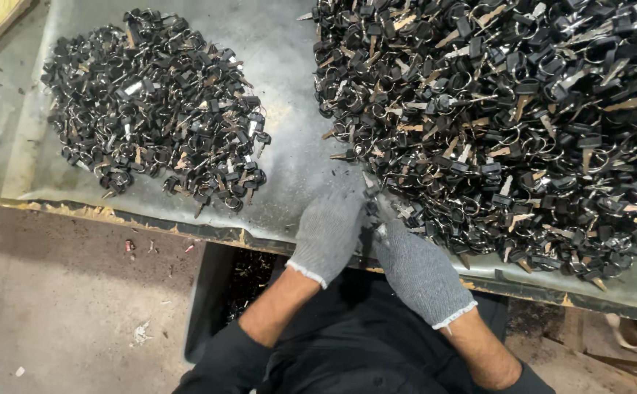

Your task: The person, wearing gray gloves, sorts small black metal components at a workbench, picking items from a large pile and placing selected ones onto a separate pile on the left while dropping others into a bin below the table. The person continues this repetitive pick-and-place sorting throughout the episode.

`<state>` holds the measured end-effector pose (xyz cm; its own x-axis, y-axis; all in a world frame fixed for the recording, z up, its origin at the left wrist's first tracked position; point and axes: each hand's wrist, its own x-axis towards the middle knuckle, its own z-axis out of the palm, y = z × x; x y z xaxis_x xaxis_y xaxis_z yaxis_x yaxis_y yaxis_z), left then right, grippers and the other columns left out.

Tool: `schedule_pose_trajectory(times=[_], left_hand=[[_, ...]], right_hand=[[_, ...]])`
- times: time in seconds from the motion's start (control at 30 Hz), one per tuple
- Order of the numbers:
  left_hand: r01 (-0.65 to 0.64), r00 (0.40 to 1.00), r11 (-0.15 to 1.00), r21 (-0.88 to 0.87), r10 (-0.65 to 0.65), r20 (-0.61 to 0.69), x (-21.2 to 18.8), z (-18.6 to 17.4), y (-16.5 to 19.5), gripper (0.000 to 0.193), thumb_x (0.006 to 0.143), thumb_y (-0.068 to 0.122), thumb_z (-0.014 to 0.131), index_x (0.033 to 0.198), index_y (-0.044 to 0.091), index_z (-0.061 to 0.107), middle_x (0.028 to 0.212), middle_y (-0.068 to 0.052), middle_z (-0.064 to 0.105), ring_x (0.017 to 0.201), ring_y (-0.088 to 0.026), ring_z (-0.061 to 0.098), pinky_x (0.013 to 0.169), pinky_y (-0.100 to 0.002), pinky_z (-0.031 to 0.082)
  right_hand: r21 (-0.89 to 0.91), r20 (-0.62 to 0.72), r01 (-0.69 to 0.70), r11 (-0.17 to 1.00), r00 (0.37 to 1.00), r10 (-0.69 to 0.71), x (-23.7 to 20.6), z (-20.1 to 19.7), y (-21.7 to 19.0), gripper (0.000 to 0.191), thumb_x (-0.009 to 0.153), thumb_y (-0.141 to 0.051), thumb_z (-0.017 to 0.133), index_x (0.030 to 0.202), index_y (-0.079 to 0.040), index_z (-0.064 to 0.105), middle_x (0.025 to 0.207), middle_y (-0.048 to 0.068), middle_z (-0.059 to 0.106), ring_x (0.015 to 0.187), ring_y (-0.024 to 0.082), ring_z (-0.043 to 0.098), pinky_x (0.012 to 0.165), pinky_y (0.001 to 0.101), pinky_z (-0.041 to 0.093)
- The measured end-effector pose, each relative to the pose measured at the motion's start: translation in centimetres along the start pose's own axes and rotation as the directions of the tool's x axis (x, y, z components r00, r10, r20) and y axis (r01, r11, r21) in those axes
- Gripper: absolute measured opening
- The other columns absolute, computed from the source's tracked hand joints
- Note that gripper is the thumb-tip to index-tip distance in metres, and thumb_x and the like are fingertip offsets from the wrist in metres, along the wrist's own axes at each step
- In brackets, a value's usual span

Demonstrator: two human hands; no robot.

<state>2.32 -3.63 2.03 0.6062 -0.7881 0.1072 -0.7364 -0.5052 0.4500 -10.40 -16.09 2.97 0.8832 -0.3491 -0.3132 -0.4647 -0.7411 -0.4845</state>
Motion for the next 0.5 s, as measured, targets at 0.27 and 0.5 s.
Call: schedule_pose_trajectory(times=[0.27, 0.5], left_hand=[[0.007, 0.998, 0.992, -0.126, -0.015, -0.069, -2.7, 0.6, -1.1, 0.023, 0.088, 0.008, 0.063, 0.111, 0.005, 0.066, 0.1, -0.016, 0.069, 0.096, -0.037, 0.066, 0.083, -0.051, 0.05], [-0.055, 0.998, 0.996, -0.074, 0.053, -0.034, -2.7, 1.5, -2.0, 0.018, 0.088, 0.009, 0.063, 0.106, 0.004, 0.065, 0.095, -0.017, 0.066, 0.091, -0.038, 0.064, 0.083, -0.05, 0.049]], right_hand=[[0.156, 0.079, -0.002, 0.988, 0.997, -0.011, 0.7, -1.1, -0.9, 0.077, 0.096, -0.029, 0.057, 0.162, -0.016, 0.019, 0.084, 0.027, 0.072, 0.077, 0.047, 0.071, 0.069, 0.0573, 0.057], [-0.093, 0.031, 0.001, 0.996, 1.0, 0.002, 1.8, 0.4, -1.6, 0.049, 0.101, -0.034, 0.054, 0.141, -0.008, 0.042, 0.078, 0.021, 0.073, 0.072, 0.04, 0.073, 0.063, 0.0543, 0.057]])
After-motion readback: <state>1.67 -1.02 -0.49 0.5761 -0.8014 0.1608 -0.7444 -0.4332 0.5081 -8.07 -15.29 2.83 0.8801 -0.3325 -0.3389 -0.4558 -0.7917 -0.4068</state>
